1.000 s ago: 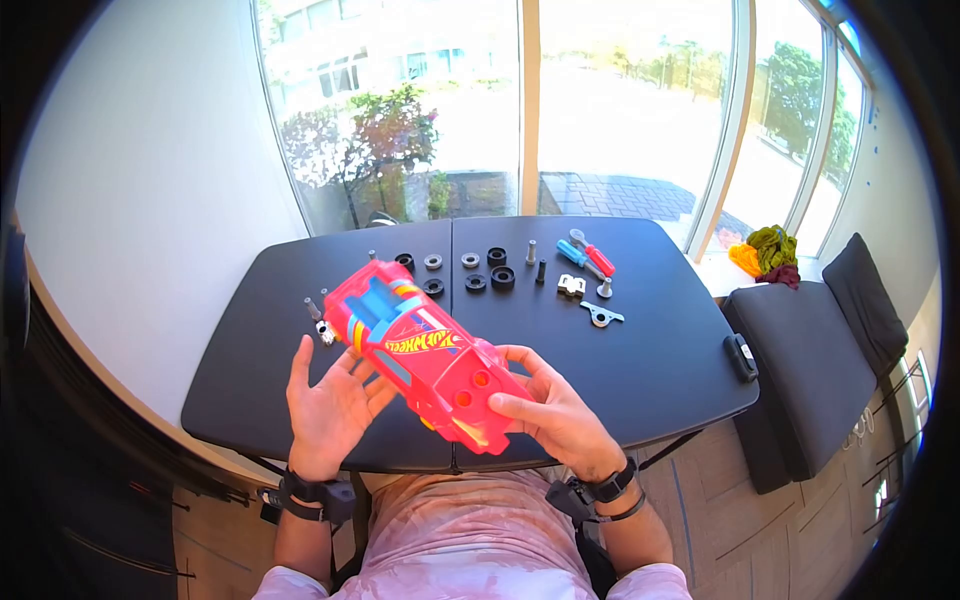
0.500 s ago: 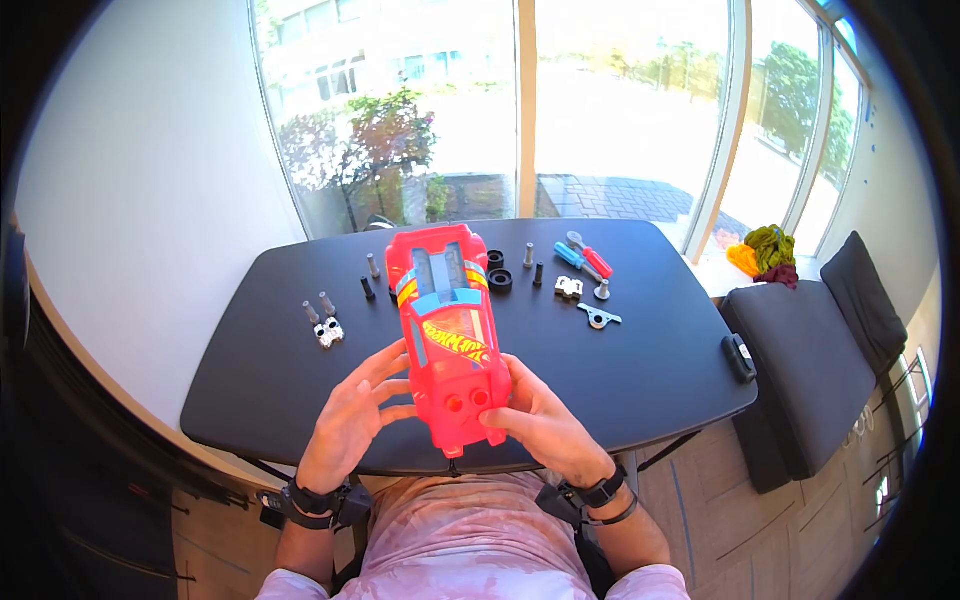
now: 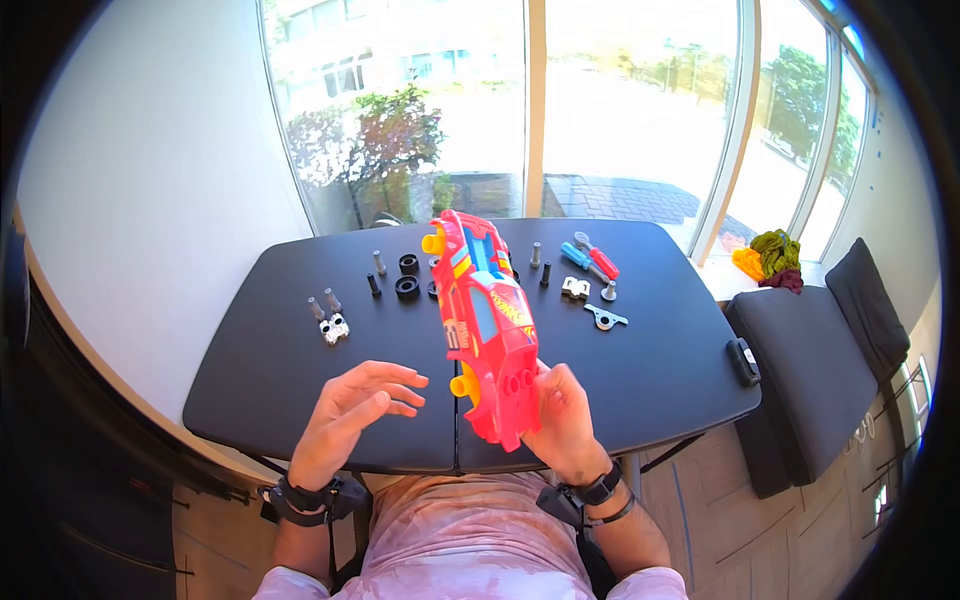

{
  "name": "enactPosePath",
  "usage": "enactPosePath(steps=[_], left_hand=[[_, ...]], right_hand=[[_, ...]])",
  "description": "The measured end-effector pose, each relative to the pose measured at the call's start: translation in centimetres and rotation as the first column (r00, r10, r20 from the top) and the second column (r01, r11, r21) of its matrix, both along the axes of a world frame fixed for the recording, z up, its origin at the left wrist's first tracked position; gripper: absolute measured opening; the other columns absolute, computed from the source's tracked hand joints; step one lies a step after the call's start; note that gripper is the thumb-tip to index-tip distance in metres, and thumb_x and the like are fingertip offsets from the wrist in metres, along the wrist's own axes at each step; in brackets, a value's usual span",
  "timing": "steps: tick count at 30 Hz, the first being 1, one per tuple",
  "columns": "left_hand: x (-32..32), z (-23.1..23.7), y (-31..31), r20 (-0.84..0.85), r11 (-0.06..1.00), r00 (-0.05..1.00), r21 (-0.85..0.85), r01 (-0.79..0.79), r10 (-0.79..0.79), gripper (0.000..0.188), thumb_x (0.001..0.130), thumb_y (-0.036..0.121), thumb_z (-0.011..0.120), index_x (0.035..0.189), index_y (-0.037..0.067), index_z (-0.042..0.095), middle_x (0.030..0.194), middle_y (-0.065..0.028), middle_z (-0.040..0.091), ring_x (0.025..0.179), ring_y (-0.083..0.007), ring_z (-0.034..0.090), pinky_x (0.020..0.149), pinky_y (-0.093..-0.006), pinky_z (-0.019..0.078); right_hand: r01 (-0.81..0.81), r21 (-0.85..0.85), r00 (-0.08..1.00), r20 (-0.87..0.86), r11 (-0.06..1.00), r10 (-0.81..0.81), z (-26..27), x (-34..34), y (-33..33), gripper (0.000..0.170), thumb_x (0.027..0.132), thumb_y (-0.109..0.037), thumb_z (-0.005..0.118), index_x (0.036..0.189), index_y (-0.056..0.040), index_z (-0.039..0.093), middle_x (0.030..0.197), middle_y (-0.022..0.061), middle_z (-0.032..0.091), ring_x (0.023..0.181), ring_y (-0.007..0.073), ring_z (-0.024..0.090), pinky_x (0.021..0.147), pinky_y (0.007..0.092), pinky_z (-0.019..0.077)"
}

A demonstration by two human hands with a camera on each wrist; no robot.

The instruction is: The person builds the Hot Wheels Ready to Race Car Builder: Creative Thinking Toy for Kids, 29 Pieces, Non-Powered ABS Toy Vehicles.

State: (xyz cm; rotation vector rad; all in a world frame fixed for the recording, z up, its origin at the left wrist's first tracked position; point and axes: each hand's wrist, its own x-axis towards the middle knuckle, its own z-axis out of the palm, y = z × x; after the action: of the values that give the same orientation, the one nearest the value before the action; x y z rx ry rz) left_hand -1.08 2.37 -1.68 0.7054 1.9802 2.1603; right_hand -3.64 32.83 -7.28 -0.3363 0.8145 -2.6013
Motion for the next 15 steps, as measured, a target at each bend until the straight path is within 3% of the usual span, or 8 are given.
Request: enactPosePath(steps=[2, 5, 8, 11, 12, 14, 15], left_hand=[[-0.2, 0.5, -0.8, -0.045, 0.997, 0.997, -0.055, -0.058, 0.056, 0.036, 0.113, 0.022, 0.068, 0.140, -0.001, 0.071, 0.136, -0.0169, 0.078, 0.120, -0.0225, 0.075, 0.107, -0.0403, 0.0587], [-0.7, 2.1, -2.2, -0.156, 0.973, 0.972, -0.123, -0.195, 0.175, 0.029, 0.112, 0.017, 0.069, 0.132, -0.003, 0.075, 0.129, -0.0147, 0.080, 0.113, -0.0185, 0.076, 0.102, -0.0367, 0.0592], [-1.9, 3.8, -4.2, -0.275, 0.941, 0.927, -0.150, -0.303, 0.254, 0.025, 0.112, 0.015, 0.067, 0.127, -0.003, 0.077, 0.125, -0.0135, 0.081, 0.109, -0.0170, 0.076, 0.099, -0.0347, 0.0594], [-4.4, 4.9, -5.5, -0.348, 0.909, 0.895, -0.206, -0.363, 0.278, 0.023, 0.111, 0.013, 0.072, 0.126, -0.003, 0.077, 0.120, -0.0107, 0.081, 0.101, -0.0138, 0.076, 0.093, -0.0306, 0.0600], [-5.4, 5.2, -5.7, -0.372, 0.889, 0.884, -0.244, -0.386, 0.282, 0.023, 0.110, 0.014, 0.073, 0.126, -0.002, 0.078, 0.120, -0.0099, 0.081, 0.100, -0.0130, 0.076, 0.092, -0.0298, 0.0601], [-7.9, 5.3, -5.5, -0.478, 0.790, 0.830, -0.373, -0.487, 0.286, 0.024, 0.106, 0.015, 0.079, 0.125, 0.001, 0.079, 0.116, -0.0090, 0.082, 0.095, -0.0130, 0.077, 0.087, -0.0287, 0.0604], [-9.0, 5.4, -5.2, -0.541, 0.727, 0.796, -0.426, -0.538, 0.272, 0.024, 0.104, 0.016, 0.080, 0.124, 0.002, 0.079, 0.116, -0.0100, 0.082, 0.094, -0.0149, 0.078, 0.086, -0.0295, 0.0607]], right_hand=[[-0.004, -0.046, 1.000, 0.012, 0.999, 0.005, 0.3, -0.1, 0.1, 0.057, 0.112, -0.033, 0.049, 0.158, -0.0008, 0.053, 0.148, 0.0176, 0.070, 0.132, 0.0287, 0.072, 0.111, 0.0445, 0.0593], [0.085, 0.080, 0.996, -0.019, 0.993, -0.083, 0.7, -0.1, -0.3, 0.064, 0.117, -0.052, 0.048, 0.156, -0.0026, 0.056, 0.144, 0.0161, 0.073, 0.128, 0.0248, 0.074, 0.104, 0.0403, 0.0617], [0.192, 0.205, 0.976, 0.059, 0.960, -0.208, 0.7, -0.6, -1.0, 0.070, 0.115, -0.066, 0.049, 0.144, -0.0052, 0.065, 0.122, 0.0096, 0.080, 0.099, 0.0165, 0.080, 0.082, 0.0345, 0.0665], [0.239, 0.185, 0.958, 0.116, 0.953, -0.263, 0.4, -0.9, -1.5, 0.065, 0.115, -0.065, 0.053, 0.138, -0.0066, 0.069, 0.116, 0.0067, 0.081, 0.094, 0.0150, 0.079, 0.077, 0.0332, 0.0653], [0.215, 0.162, 0.967, 0.103, 0.963, -0.233, -0.3, -1.3, -1.3, 0.065, 0.116, -0.064, 0.052, 0.143, -0.0062, 0.066, 0.122, 0.0083, 0.080, 0.101, 0.0159, 0.079, 0.082, 0.0332, 0.0650], [0.164, 0.118, 0.982, 0.073, 0.979, -0.173, -1.6, -1.9, -0.8, 0.067, 0.117, -0.061, 0.051, 0.154, -0.0054, 0.060, 0.134, 0.0116, 0.077, 0.115, 0.0178, 0.078, 0.091, 0.0332, 0.0644], [0.187, 0.139, 0.975, 0.096, 0.972, -0.201, -1.5, -1.8, -0.9, 0.065, 0.116, -0.061, 0.053, 0.148, -0.0060, 0.063, 0.128, 0.0097, 0.079, 0.108, 0.0168, 0.078, 0.085, 0.0330, 0.0645]])
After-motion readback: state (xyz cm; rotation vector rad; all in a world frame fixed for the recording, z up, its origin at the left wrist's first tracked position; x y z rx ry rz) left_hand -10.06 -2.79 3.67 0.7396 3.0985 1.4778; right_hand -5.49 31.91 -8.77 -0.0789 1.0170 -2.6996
